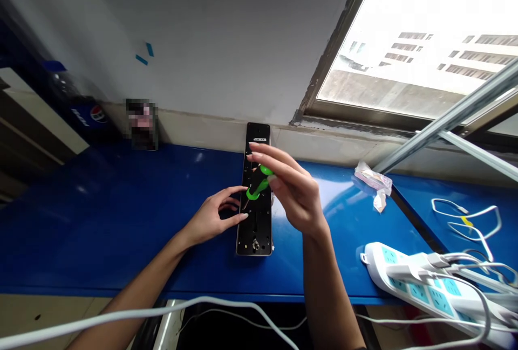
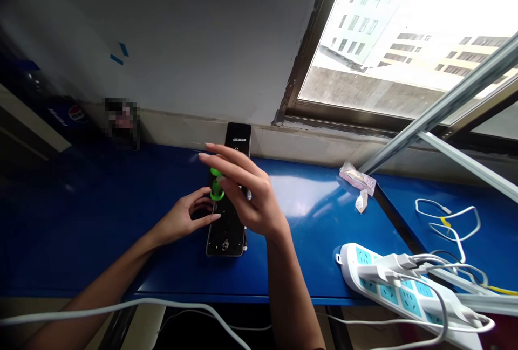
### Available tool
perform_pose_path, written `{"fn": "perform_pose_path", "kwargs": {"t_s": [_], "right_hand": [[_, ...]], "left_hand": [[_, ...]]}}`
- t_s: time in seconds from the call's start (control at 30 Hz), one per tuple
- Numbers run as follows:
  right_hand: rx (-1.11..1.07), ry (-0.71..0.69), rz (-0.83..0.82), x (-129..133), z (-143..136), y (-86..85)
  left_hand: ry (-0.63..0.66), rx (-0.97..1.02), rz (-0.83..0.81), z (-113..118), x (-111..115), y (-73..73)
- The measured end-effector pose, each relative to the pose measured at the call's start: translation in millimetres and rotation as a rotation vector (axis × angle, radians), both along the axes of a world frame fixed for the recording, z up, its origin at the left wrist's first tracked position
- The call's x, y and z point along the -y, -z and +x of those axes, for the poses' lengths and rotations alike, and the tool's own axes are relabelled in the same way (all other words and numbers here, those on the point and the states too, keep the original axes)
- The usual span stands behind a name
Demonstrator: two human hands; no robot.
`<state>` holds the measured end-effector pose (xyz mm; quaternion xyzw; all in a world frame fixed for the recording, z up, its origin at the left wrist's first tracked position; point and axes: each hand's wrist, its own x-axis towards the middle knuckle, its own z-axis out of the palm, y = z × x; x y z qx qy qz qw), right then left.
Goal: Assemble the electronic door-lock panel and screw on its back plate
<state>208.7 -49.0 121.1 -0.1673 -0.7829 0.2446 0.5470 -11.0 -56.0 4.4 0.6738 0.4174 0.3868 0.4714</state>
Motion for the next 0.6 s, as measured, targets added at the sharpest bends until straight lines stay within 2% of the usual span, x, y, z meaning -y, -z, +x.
{"fn": "perform_pose_path", "kwargs": {"t_s": [0.07, 0.23, 0.37, 0.43, 0.53, 0.6], "right_hand": [[-0.027, -0.035, 0.005, -1.3, 1.3, 1.0], [-0.053, 0.112, 0.082, -0.8, 3.3, 2.4], [0.017, -0.002, -0.023, 2.8, 1.8, 1.1], [0.003, -0.020, -0.002, 2.0, 1.7, 1.4], [-0.024, 0.094, 0.096, -1.2, 3.2, 2.4], [-0.005, 0.127, 0.098, -1.8, 4.4, 2.3]], "left_hand": [[-0.002, -0.001, 0.004, -0.1, 0.4, -0.1], [-0.007, -0.007, 0.023, 0.2, 1.7, -3.1], [-0.003, 0.000, 0.020, 1.2, 1.4, -3.2], [-0.009, 0.006, 0.026, 1.5, 1.1, -2.8], [-0.007, 0.009, 0.025, 1.5, 1.0, -2.8], [-0.008, 0.005, 0.025, 1.5, 1.1, -3.2]]}}
